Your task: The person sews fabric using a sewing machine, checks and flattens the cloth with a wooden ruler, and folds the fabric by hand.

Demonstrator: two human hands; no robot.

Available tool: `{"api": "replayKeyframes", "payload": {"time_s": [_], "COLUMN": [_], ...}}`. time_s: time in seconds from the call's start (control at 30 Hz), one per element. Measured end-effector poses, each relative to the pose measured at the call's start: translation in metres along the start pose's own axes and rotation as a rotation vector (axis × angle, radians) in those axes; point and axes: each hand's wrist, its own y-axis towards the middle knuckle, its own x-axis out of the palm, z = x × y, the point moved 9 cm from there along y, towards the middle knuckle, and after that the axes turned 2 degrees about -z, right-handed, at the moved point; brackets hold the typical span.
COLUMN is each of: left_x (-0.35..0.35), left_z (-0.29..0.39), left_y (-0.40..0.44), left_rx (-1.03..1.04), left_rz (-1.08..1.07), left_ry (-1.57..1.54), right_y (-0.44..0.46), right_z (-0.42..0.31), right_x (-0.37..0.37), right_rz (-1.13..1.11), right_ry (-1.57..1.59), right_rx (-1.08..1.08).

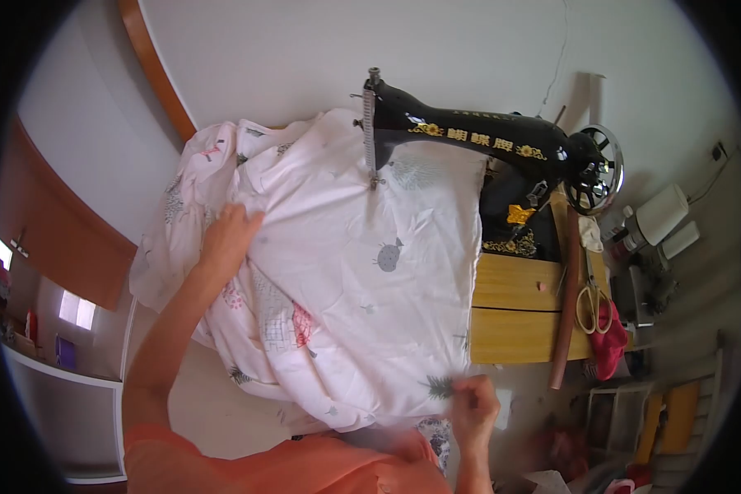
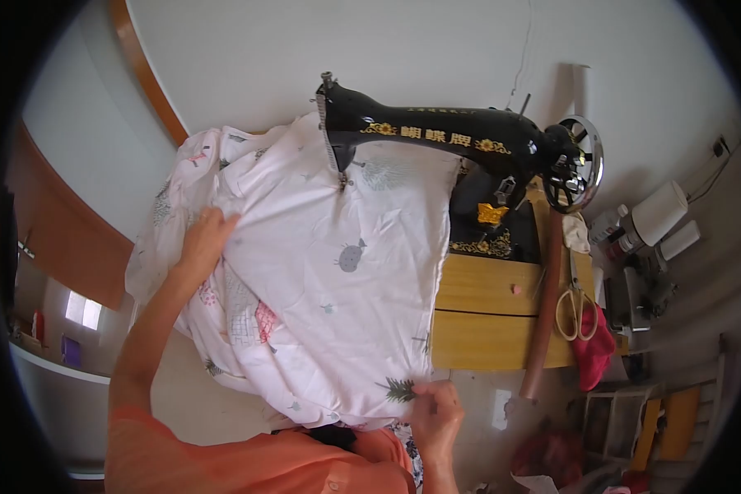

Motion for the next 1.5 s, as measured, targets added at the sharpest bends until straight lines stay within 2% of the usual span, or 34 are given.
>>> {"api": "replayKeyframes", "payload": {"time_s": [0.03, 0.07, 0.13, 0.23, 0.3, 0.37, 0.43, 0.5, 0.57, 0.63, 0.73, 0.83, 0.87, 0.97, 1.0, 1.1, 1.13, 1.23, 1.27, 1.3, 1.33, 1.37, 1.4, 1.5], "left_x": [0.003, 0.002, -0.030, -0.075, -0.073, -0.067, -0.050, -0.029, -0.015, -0.005, 0.004, 0.006, 0.012, 0.014, 0.013, 0.010, 0.010, 0.003, 0.001, 0.002, 0.004, 0.007, 0.010, 0.020], "left_z": [0.002, 0.004, 0.019, 0.049, 0.066, 0.085, 0.106, 0.124, 0.136, 0.142, 0.146, 0.155, 0.157, 0.159, 0.159, 0.158, 0.158, 0.157, 0.157, 0.154, 0.149, 0.145, 0.140, 0.120], "left_y": [-0.001, 0.000, 0.005, 0.013, 0.030, 0.048, 0.070, 0.084, 0.088, 0.085, 0.079, 0.070, 0.070, 0.066, 0.064, 0.061, 0.060, 0.059, 0.061, 0.068, 0.077, 0.084, 0.091, 0.095], "left_rx": [0.004, 0.015, 0.005, 0.169, 0.203, 0.233, 0.228, 0.182, 0.113, 0.007, -0.025, -0.016, -0.024, -0.040, -0.043, -0.051, -0.051, -0.048, -0.045, -0.044, -0.043, -0.039, -0.049, -0.101], "left_rz": [-0.002, -0.002, -0.009, 0.188, 0.134, 0.070, 0.018, 0.022, 0.074, 0.130, 0.215, 0.173, 0.091, 0.078, 0.071, 0.063, 0.073, 0.036, 0.014, 0.005, -0.006, -0.018, -0.011, 0.019], "left_ry": [0.015, 0.031, 0.074, -0.100, -0.398, -0.618, -0.675, -0.659, -0.671, -0.698, -0.708, -0.528, -0.506, -0.476, -0.475, -0.471, -0.467, -0.467, -0.468, -0.498, -0.527, -0.554, -0.554, -0.501], "right_y": [0.000, -0.001, 0.000, 0.014, 0.033, 0.066, 0.114, 0.175, 0.226, 0.254, 0.257, 0.259, 0.261, 0.295, 0.293, 0.276, 0.268, 0.251, 0.245, 0.241, 0.234, 0.232, 0.238, 0.241], "right_z": [-0.002, 0.007, -0.001, -0.039, -0.065, -0.086, -0.116, -0.103, -0.074, -0.059, -0.054, -0.042, -0.039, -0.004, -0.021, -0.077, -0.086, -0.100, -0.109, -0.117, -0.124, -0.123, -0.111, -0.087], "right_x": [-0.002, -0.009, -0.025, -0.033, -0.037, -0.042, -0.026, 0.012, 0.046, 0.060, 0.080, 0.092, 0.092, 0.108, 0.100, 0.074, 0.076, 0.095, 0.110, 0.126, 0.148, 0.168, 0.189, 0.197], "right_rz": [0.008, 0.018, 0.048, -0.023, 0.008, 0.048, 0.069, -0.229, -0.288, -0.171, -0.110, -0.088, -0.032, -0.196, -0.147, 0.226, 0.165, 0.217, 0.207, 0.136, 0.067, -0.032, -0.212, -0.093], "right_ry": [-0.073, -0.060, -0.138, -0.323, -0.348, -0.397, -0.466, -0.155, 0.039, 0.059, -0.026, -0.125, -0.153, -0.298, -0.388, -0.653, -0.582, -0.492, -0.536, -0.474, -0.560, -0.567, -0.615, -0.755], "right_rx": [-0.017, 0.079, 0.015, -0.040, -0.074, -0.150, -0.460, -0.109, 0.084, 0.184, 0.192, 0.263, 0.284, 0.236, 0.196, -0.132, -0.045, -0.371, -0.573, -0.571, -0.663, -0.631, -0.510, -0.628]}}
